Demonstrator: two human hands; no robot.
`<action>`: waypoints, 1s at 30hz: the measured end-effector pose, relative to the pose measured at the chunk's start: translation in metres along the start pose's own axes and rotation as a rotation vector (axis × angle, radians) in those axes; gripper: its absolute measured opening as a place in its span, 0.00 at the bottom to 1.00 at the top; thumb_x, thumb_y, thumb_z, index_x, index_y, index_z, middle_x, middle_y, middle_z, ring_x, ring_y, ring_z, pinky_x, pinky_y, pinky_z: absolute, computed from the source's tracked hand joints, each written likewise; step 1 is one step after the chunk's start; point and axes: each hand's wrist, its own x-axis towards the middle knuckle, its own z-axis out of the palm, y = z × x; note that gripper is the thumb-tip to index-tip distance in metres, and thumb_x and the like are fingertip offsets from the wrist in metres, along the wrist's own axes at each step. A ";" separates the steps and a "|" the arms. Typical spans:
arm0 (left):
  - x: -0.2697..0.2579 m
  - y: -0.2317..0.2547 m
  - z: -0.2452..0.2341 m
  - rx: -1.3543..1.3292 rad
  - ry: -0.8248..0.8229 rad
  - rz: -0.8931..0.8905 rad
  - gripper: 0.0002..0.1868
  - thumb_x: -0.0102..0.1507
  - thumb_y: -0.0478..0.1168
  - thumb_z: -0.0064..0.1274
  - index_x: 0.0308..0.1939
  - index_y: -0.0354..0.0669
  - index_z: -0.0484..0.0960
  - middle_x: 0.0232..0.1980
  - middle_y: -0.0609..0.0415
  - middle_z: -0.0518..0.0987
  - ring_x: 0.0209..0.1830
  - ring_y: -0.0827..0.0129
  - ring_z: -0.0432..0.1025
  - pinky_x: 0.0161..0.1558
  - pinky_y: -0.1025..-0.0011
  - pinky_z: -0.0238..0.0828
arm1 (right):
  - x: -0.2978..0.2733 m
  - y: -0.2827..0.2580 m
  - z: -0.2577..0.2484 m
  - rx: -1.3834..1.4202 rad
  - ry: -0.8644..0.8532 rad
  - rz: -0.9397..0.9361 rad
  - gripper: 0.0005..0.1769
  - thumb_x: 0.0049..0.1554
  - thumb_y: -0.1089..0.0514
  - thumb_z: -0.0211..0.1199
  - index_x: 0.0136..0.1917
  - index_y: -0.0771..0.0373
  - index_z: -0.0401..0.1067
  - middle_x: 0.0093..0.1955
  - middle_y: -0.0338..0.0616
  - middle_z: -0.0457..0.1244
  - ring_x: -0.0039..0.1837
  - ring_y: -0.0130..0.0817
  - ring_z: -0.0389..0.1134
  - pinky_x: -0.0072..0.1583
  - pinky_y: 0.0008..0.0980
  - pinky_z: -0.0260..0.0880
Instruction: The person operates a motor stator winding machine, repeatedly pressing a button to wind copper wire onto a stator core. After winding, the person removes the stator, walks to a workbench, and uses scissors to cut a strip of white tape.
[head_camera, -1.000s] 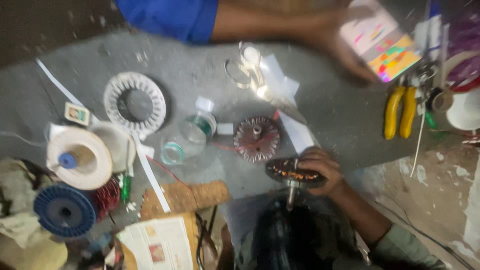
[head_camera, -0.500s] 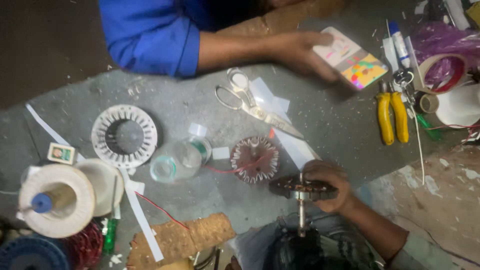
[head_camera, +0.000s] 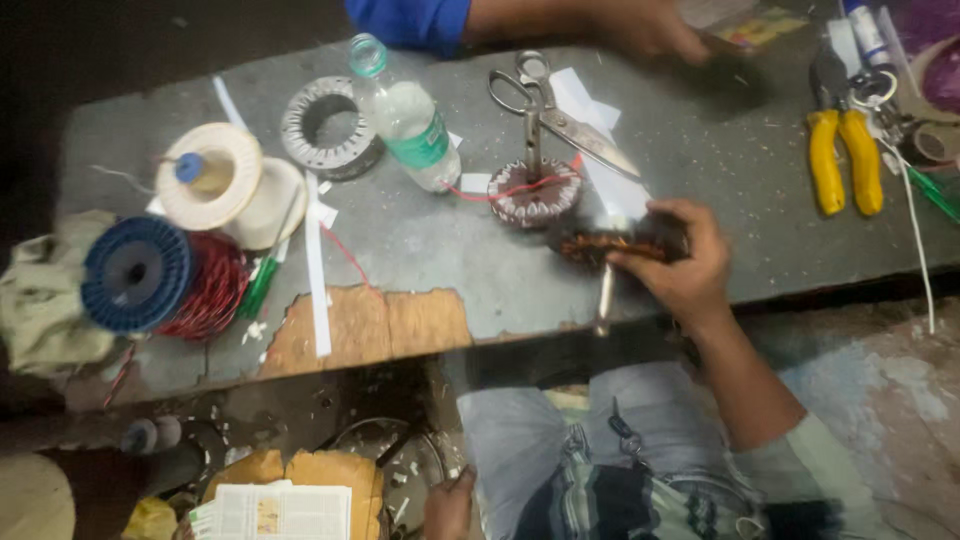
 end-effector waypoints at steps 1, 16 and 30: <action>0.000 0.002 -0.004 -0.050 0.028 -0.005 0.30 0.57 0.60 0.60 0.32 0.29 0.89 0.25 0.38 0.84 0.27 0.56 0.77 0.37 0.61 0.71 | 0.003 -0.005 0.005 -0.008 0.014 -0.039 0.38 0.46 0.57 0.83 0.63 0.66 0.67 0.57 0.51 0.68 0.58 0.38 0.72 0.60 0.35 0.76; -0.052 0.049 -0.024 -0.003 0.158 0.145 0.31 0.55 0.65 0.58 0.51 0.49 0.88 0.48 0.43 0.86 0.54 0.52 0.79 0.58 0.60 0.72 | 0.013 -0.026 0.008 -0.057 0.023 -0.155 0.27 0.53 0.56 0.79 0.60 0.66 0.71 0.52 0.51 0.72 0.54 0.36 0.75 0.56 0.34 0.75; -0.025 0.023 0.014 -0.081 0.027 0.209 0.37 0.52 0.63 0.65 0.60 0.51 0.80 0.58 0.48 0.83 0.61 0.57 0.78 0.64 0.64 0.72 | 0.006 0.042 -0.004 -0.036 0.043 -0.111 0.28 0.55 0.65 0.79 0.63 0.67 0.66 0.54 0.45 0.68 0.56 0.30 0.70 0.60 0.30 0.73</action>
